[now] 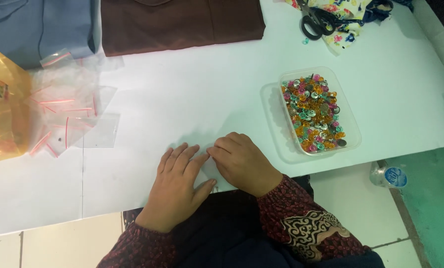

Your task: Sorting colorful buttons by color and placing them into small plastic bags

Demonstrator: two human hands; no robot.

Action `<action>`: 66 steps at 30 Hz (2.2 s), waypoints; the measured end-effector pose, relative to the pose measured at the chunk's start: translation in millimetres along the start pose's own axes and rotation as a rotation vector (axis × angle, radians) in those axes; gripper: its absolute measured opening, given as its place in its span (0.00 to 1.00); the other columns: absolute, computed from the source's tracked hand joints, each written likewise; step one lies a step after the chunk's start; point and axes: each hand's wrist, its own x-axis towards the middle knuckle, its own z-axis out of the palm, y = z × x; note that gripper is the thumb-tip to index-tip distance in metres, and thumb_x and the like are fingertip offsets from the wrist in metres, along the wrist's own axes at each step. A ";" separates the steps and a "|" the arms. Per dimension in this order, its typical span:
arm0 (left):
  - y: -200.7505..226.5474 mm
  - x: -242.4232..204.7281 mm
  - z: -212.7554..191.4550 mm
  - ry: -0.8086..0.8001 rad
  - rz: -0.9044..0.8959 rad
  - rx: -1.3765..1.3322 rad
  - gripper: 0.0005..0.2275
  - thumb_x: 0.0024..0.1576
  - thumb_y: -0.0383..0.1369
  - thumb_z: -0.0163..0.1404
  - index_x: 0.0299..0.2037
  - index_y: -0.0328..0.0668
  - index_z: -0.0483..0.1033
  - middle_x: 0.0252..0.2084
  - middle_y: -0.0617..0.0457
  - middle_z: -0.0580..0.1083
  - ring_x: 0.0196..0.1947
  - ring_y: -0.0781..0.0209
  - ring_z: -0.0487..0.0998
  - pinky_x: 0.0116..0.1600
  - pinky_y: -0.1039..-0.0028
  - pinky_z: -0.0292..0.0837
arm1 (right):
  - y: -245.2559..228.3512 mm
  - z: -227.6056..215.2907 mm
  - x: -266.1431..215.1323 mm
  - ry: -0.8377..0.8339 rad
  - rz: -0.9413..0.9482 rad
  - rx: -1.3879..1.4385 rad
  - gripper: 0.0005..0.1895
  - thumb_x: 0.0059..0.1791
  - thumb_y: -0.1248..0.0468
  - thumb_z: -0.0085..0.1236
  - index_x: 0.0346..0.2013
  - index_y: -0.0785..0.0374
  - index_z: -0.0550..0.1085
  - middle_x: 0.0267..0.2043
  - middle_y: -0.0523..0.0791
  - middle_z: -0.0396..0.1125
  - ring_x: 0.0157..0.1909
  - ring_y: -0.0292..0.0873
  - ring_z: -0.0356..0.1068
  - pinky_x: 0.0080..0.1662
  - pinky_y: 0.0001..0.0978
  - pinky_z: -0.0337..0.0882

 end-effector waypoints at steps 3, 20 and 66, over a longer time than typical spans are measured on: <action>1.8 1.2 1.0 -0.018 0.013 0.040 0.26 0.58 0.47 0.54 0.62 0.42 0.68 0.62 0.44 0.70 0.66 0.39 0.67 0.73 0.45 0.53 | -3.5 -3.4 -3.4 0.023 0.031 -0.001 0.08 0.52 0.72 0.55 0.46 0.65 0.74 0.42 0.45 0.67 0.41 0.47 0.66 0.43 0.40 0.68; 10.7 0.4 -1.6 0.001 0.012 0.118 0.23 0.57 0.47 0.54 0.60 0.48 0.69 0.63 0.45 0.69 0.69 0.37 0.63 0.73 0.43 0.53 | 76.2 -154.9 -78.6 -0.158 0.413 -0.087 0.14 0.52 0.68 0.56 0.52 0.64 0.78 0.48 0.48 0.72 0.49 0.51 0.69 0.51 0.46 0.68; 116.1 209.5 138.3 0.015 0.464 0.089 0.13 0.59 0.30 0.53 0.20 0.42 0.69 0.25 0.55 0.64 0.33 0.56 0.64 0.43 0.64 0.56 | 129.9 -157.8 -73.0 -0.789 0.553 -0.456 0.12 0.47 0.51 0.61 0.30 0.55 0.82 0.32 0.41 0.74 0.43 0.45 0.73 0.45 0.39 0.72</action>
